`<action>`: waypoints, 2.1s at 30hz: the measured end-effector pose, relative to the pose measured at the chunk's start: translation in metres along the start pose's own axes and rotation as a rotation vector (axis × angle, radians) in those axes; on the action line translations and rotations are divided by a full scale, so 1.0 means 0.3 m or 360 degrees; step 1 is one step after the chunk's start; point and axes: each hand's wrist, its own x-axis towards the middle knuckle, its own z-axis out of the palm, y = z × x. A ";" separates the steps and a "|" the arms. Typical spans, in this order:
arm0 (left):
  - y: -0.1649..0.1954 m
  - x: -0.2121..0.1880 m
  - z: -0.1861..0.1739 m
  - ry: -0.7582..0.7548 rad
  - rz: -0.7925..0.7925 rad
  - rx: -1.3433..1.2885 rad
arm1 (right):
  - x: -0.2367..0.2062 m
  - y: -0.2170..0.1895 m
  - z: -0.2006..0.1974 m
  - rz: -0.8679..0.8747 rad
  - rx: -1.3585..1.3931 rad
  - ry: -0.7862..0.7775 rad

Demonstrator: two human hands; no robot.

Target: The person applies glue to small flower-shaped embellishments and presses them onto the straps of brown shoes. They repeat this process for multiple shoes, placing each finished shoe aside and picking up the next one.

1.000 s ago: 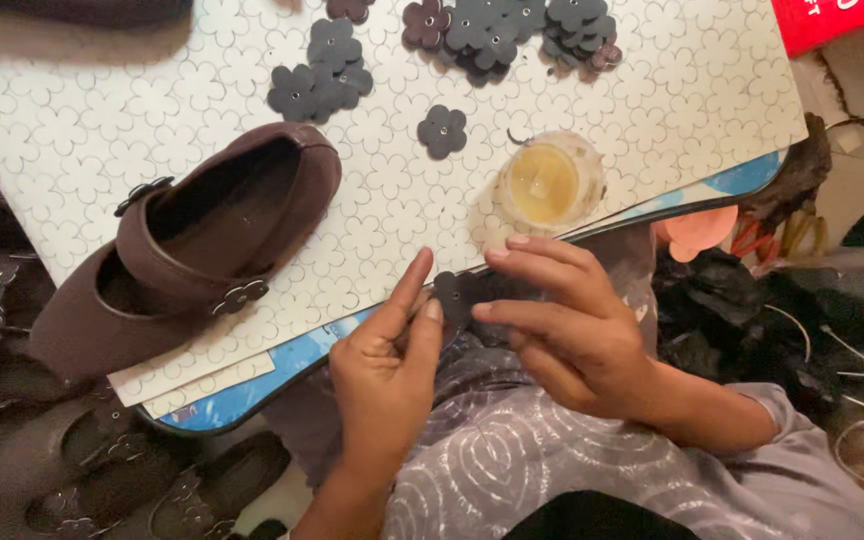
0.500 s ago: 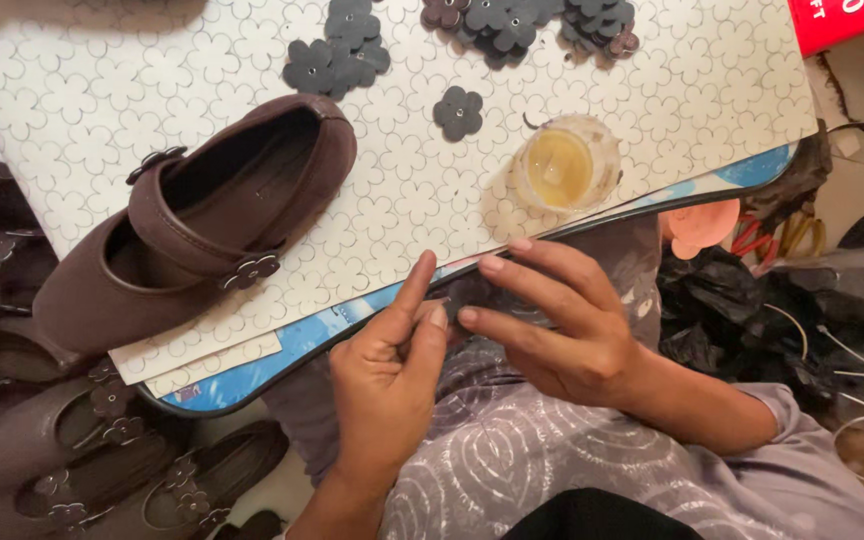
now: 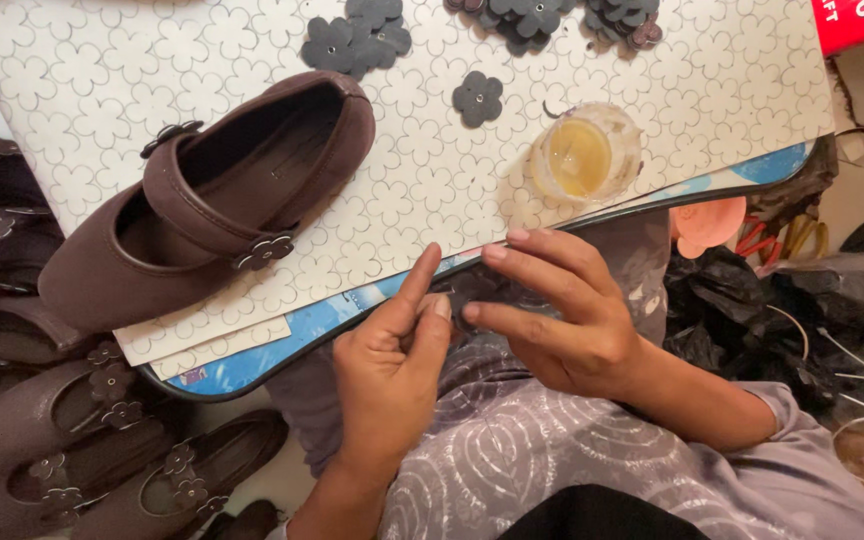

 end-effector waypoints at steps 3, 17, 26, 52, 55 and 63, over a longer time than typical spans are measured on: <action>-0.007 0.004 -0.009 -0.0012 -0.0067 -0.0075 | -0.001 0.005 -0.005 -0.0008 0.0015 0.0000; -0.041 0.013 -0.013 0.0000 -0.0046 -0.0190 | -0.023 0.002 0.024 0.0084 0.0053 0.0038; -0.028 0.016 -0.020 -0.0005 -0.0051 0.0032 | -0.044 0.082 -0.057 0.0582 -0.0415 0.0319; -0.031 0.030 0.024 -0.0012 -0.0043 -0.0079 | -0.070 0.093 -0.105 0.0474 -0.0552 0.0321; -0.033 0.028 0.017 -0.0019 -0.0048 -0.0070 | -0.063 0.043 -0.078 0.0318 -0.0270 0.0208; -0.034 0.016 0.000 -0.0003 -0.0021 -0.0144 | -0.032 -0.022 0.022 0.0131 -0.0174 0.0081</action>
